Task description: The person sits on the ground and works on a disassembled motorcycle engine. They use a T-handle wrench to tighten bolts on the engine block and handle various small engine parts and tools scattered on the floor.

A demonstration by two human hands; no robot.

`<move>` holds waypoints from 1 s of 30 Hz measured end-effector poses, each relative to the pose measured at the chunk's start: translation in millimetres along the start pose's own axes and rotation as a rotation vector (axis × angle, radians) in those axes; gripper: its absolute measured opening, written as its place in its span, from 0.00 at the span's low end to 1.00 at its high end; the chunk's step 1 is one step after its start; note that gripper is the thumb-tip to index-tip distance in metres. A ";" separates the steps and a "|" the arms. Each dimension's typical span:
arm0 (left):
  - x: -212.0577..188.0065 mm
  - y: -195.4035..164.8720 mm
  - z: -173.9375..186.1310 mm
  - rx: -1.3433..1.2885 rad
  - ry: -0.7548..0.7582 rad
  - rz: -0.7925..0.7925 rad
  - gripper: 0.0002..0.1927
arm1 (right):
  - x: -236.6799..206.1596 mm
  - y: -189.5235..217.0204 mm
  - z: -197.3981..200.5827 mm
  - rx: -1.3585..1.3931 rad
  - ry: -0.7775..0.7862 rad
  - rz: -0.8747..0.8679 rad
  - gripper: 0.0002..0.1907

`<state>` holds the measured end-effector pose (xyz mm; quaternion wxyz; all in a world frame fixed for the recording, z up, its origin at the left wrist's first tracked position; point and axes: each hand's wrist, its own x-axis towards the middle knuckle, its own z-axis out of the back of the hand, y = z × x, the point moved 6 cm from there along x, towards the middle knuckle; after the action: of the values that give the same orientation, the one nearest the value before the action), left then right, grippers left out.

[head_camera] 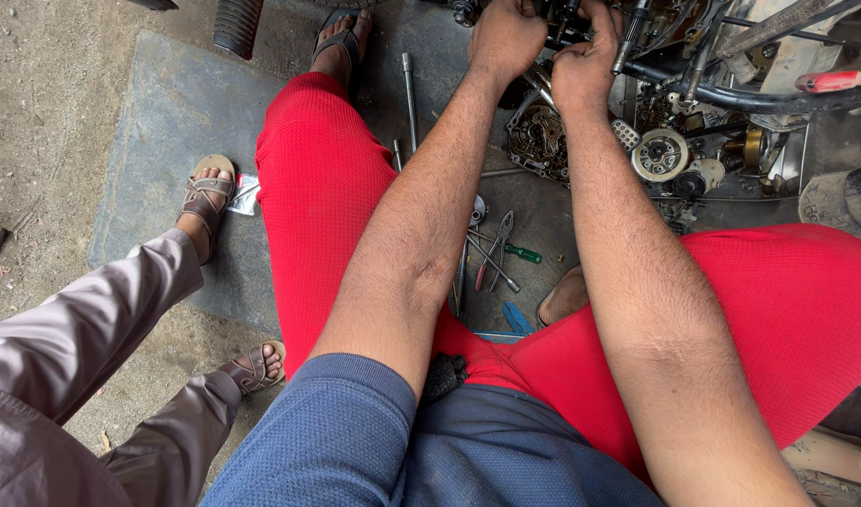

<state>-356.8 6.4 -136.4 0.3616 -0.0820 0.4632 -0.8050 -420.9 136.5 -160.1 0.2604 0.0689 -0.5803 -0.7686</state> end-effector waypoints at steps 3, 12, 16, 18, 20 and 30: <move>-0.1 -0.2 0.7 -0.008 -0.004 -0.006 0.04 | -1.1 -1.7 -0.2 0.003 0.002 -0.026 0.42; -2.8 -0.5 0.9 -0.023 0.010 0.011 0.04 | -1.7 -3.7 -0.3 0.012 -0.001 -0.047 0.42; -3.9 -1.1 2.3 -0.035 0.017 0.023 0.05 | -1.9 -2.8 -0.4 0.014 0.004 -0.039 0.42; -4.3 -1.7 3.0 -0.037 0.019 0.026 0.05 | -2.2 -2.3 -0.5 0.016 0.012 -0.040 0.42; -4.8 -2.7 3.8 -0.035 0.017 0.023 0.05 | -2.3 -1.6 -0.3 0.012 0.015 -0.039 0.42; -6.2 -6.9 6.4 -0.033 0.010 0.011 0.05 | -0.7 -0.1 -0.2 0.014 0.011 -0.042 0.43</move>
<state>-352.8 8.3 -126.0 0.3621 -0.0813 0.4788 -0.7956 -420.3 136.7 -160.4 0.2472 0.0872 -0.5824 -0.7695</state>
